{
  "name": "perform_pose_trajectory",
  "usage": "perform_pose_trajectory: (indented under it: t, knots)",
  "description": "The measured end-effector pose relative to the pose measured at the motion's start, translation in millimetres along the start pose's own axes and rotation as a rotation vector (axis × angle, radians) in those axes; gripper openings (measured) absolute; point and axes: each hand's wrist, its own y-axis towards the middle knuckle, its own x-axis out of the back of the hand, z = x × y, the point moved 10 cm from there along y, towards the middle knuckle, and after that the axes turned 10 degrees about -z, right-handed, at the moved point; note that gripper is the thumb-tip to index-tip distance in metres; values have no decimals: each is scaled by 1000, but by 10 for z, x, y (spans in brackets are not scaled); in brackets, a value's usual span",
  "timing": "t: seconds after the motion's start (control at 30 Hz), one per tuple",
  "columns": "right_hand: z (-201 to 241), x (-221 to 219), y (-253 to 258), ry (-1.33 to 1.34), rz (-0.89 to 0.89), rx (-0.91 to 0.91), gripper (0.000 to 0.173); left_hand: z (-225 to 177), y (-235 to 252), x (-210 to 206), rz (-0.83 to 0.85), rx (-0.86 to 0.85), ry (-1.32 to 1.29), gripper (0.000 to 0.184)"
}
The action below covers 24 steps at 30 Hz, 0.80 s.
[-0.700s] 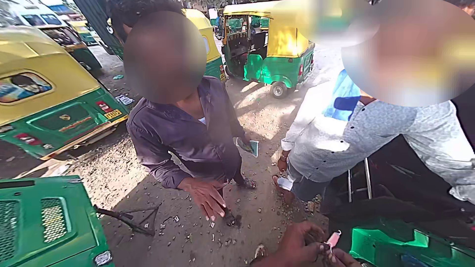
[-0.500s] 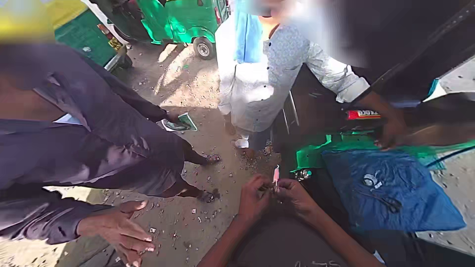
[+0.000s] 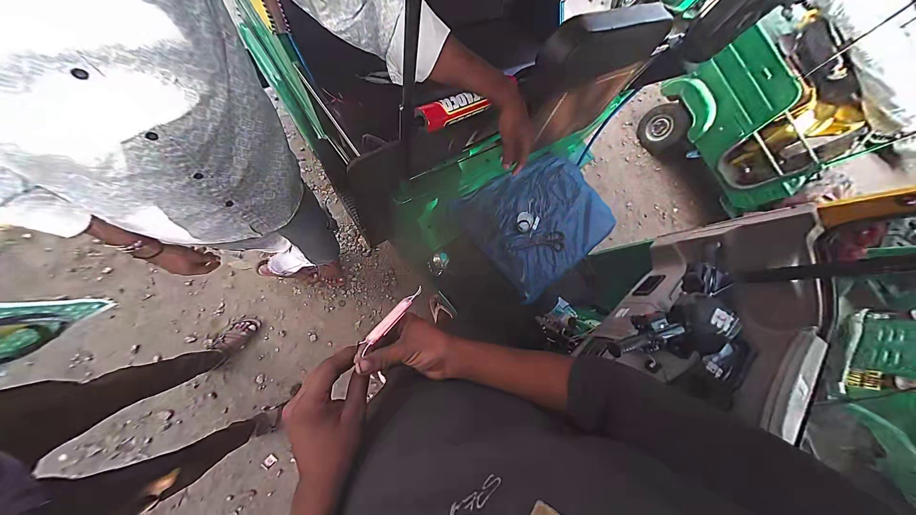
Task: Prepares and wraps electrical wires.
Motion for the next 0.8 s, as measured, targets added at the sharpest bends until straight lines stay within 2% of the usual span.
perform_pose_trajectory:
  t: [0.13, 0.2, 0.27, 0.33, 0.4, 0.43, 0.5, 0.53, 0.63, 0.8]
  knots:
    - [197, 339, 71, -32, 68, -9, 19, -8, 127, -224, -42, 130, -148, 16]
    - [196, 863, 193, -108, -17, -11, 21, 54, 154, -346, -36, 226, -265, 17]
    - [66, 1786, 406, -233, -263, -20, 22, 122, 155, -425, -53, 299, -334, 16]
    - [-50, 2999, 539, -429, -628, -62, 24, 196, 141, -479, -89, 388, -377, 15]
    - [12, 4199, 500, -723, -972, -123, 28, 244, 158, -540, -121, 451, -394, 16]
    - [109, 4656, 441, -892, -1087, -148, 33, 246, 169, -575, -130, 471, -391, 16]
    - [221, 5233, 369, -1050, -1202, -201, 46, 231, 170, -602, -158, 501, -348, 15]
    - [228, 5360, 380, -1072, -1227, -241, 53, 227, 159, -588, -174, 517, -328, 14]
    - [234, 5481, 462, -1182, -1225, -359, 58, 234, 131, -567, -205, 545, -275, 12]
    - [247, 5602, 440, -1159, -1314, -399, 65, 136, 114, -566, -260, 523, -257, 11]
